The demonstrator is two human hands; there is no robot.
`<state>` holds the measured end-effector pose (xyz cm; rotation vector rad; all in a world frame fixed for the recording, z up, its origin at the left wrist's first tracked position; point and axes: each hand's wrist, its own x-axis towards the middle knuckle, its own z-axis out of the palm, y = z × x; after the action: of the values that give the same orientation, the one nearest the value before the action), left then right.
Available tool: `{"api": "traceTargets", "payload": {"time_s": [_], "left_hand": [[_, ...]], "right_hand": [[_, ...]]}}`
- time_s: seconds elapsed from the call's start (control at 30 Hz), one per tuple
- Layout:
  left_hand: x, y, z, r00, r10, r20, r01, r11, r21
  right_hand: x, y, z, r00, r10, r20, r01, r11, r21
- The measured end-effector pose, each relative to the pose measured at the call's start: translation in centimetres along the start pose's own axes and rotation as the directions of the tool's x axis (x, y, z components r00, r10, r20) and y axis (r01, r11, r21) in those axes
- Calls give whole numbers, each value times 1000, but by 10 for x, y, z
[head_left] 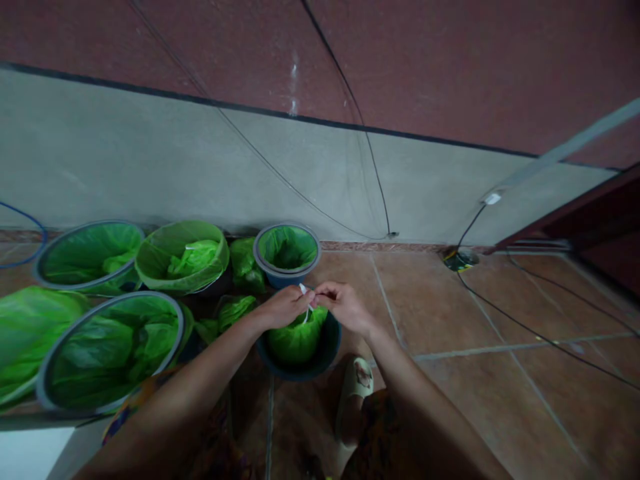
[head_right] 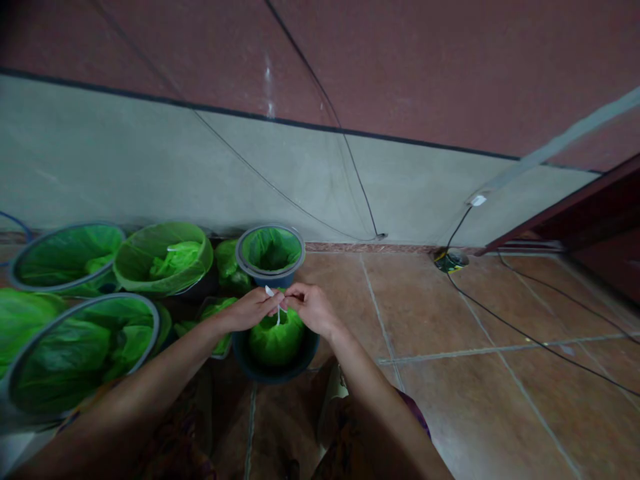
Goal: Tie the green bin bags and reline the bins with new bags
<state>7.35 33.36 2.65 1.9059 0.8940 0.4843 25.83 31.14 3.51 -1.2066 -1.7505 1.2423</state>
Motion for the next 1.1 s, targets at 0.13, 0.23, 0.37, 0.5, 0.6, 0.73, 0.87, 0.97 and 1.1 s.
{"api": "traceTargets", "payload": {"time_s": [0.13, 0.23, 0.37, 0.5, 0.6, 0.73, 0.87, 0.97, 1.1], "left_hand": [[-2, 5, -3, 1000, -5, -2, 5, 1000, 20], [-3, 8, -4, 998, -57, -41, 57, 998, -19], [-4, 10, -3, 968, -200, -150, 153, 948, -280], [-4, 9, -6, 964, -213, -158, 141, 917, -373], [-6, 9, -12, 976, -158, -153, 126, 973, -195], [-11, 13, -17, 991, 24, -129, 1, 982, 191], [-13, 9, -17, 987, 144, -68, -102, 900, 423], [-13, 4, -13, 968, 248, -31, -188, 804, 564], [-14, 3, -5, 941, 326, -87, -181, 705, 686]], "right_hand": [[-2, -5, 2, 1000, -9, -4, 8, 986, -165], [-2, -8, 2, 997, 21, -74, -41, 961, -275], [-3, -8, -3, 999, 43, -26, -48, 972, -232], [-3, -2, -3, 987, -71, 146, 84, 993, -89], [-1, 8, 0, 994, -64, 94, 75, 990, -123], [5, 22, 11, 994, 66, 92, -69, 997, 40], [6, 24, 26, 968, 209, 137, -240, 932, 273], [5, 22, 31, 952, 253, 171, -296, 905, 306], [6, 21, 30, 955, 246, 162, -285, 915, 285]]}}
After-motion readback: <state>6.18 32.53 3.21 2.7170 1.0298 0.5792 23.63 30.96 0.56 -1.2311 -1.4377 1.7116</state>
